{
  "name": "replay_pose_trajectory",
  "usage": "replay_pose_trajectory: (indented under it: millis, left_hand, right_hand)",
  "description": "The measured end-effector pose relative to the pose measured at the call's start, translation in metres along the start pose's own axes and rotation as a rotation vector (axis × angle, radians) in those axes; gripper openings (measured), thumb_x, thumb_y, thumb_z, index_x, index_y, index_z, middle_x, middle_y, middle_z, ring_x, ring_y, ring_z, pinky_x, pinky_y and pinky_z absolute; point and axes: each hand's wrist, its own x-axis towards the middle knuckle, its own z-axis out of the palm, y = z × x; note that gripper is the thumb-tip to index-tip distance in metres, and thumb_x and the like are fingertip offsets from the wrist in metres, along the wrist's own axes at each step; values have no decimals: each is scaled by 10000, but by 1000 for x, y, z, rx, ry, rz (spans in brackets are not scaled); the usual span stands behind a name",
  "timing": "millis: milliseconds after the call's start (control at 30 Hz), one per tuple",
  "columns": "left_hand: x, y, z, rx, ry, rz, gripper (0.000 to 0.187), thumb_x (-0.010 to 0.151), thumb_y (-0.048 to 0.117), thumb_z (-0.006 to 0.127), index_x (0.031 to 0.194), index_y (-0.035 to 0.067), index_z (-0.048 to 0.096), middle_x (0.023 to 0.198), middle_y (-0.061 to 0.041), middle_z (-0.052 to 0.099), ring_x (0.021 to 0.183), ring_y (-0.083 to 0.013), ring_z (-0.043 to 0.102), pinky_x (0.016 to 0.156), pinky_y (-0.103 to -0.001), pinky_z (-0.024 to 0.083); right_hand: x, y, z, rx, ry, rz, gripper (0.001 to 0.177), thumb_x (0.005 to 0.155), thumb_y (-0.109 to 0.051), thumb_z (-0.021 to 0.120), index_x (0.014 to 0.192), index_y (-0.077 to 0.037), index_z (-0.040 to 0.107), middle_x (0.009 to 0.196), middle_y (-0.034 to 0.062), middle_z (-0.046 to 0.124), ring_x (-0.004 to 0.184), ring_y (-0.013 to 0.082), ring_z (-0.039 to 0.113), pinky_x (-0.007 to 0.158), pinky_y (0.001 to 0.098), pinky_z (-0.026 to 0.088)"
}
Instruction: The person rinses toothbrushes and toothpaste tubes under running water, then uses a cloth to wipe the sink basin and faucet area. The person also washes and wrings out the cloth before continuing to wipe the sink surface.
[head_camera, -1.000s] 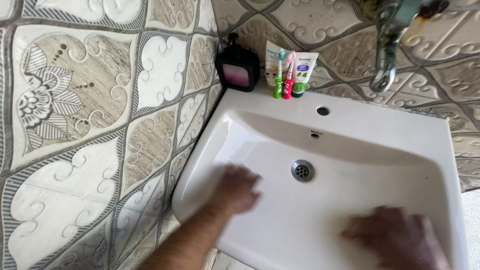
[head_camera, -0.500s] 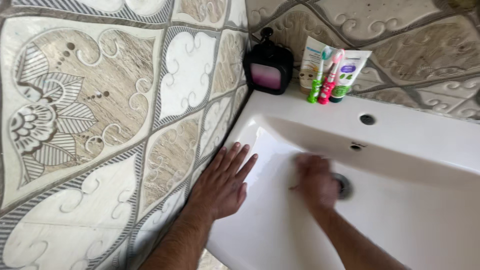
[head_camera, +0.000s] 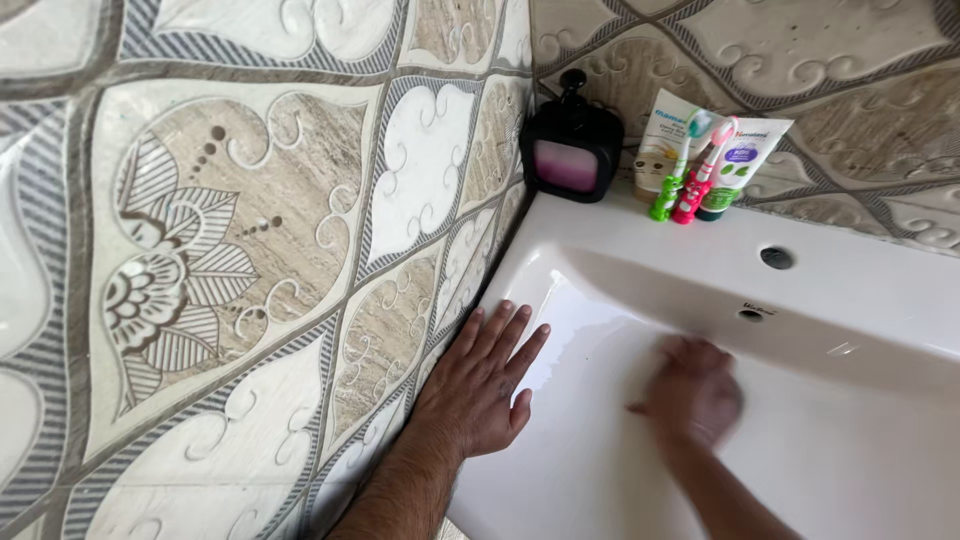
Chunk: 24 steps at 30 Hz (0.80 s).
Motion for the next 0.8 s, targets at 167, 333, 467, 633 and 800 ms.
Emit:
replay_pose_trajectory:
  millis: [167,333,467,633,800]
  left_hand:
    - [-1,8,0,41,83,-3,782,959,423,358,1606,148,17,1695,-112,-18,1552,-281,-59,1239,-495,-60]
    - [1,3,-1,46,14,-4,793,949,395,327,1635,163,3,1737,-118,-29,1538,-281,-71,1227,-493,-66]
    - [1,2,10,92,123,4,740,958,390,323,1597,140,46,1686,-125,20,1547,-288,-30,1241,-500,-45]
    - [1,2,9,-14,167,2,759,942,367,364,1600,142,61,1682,-121,43,1543,-283,7,1241,-490,-22]
    - [-1,2,18,-46,249,7,781,926,343,388,1605,123,73,1688,-134,44,1541,-292,28,1237,-488,1]
  right_hand:
    - [-78,-45,24,-449,-266,-410,315,1043,-378,480,1201,-159,642,1222,82,678,1109,295,677,958,417,567]
    - [-82,7,-111,-411,-47,-940,385,792,-270,639,1175,-288,667,1276,-55,700,1132,157,681,958,327,559]
    - [-33,30,-90,-899,103,-352,294,901,-394,663,1182,-325,719,1180,-133,700,1190,259,592,976,432,505]
    - [-60,-51,47,-107,209,-901,174,880,-270,662,1030,-193,702,1102,10,680,1087,271,594,948,477,436]
    - [-25,-115,54,-446,120,-1127,365,859,-291,653,1192,-152,598,1148,47,631,1117,274,569,945,502,412]
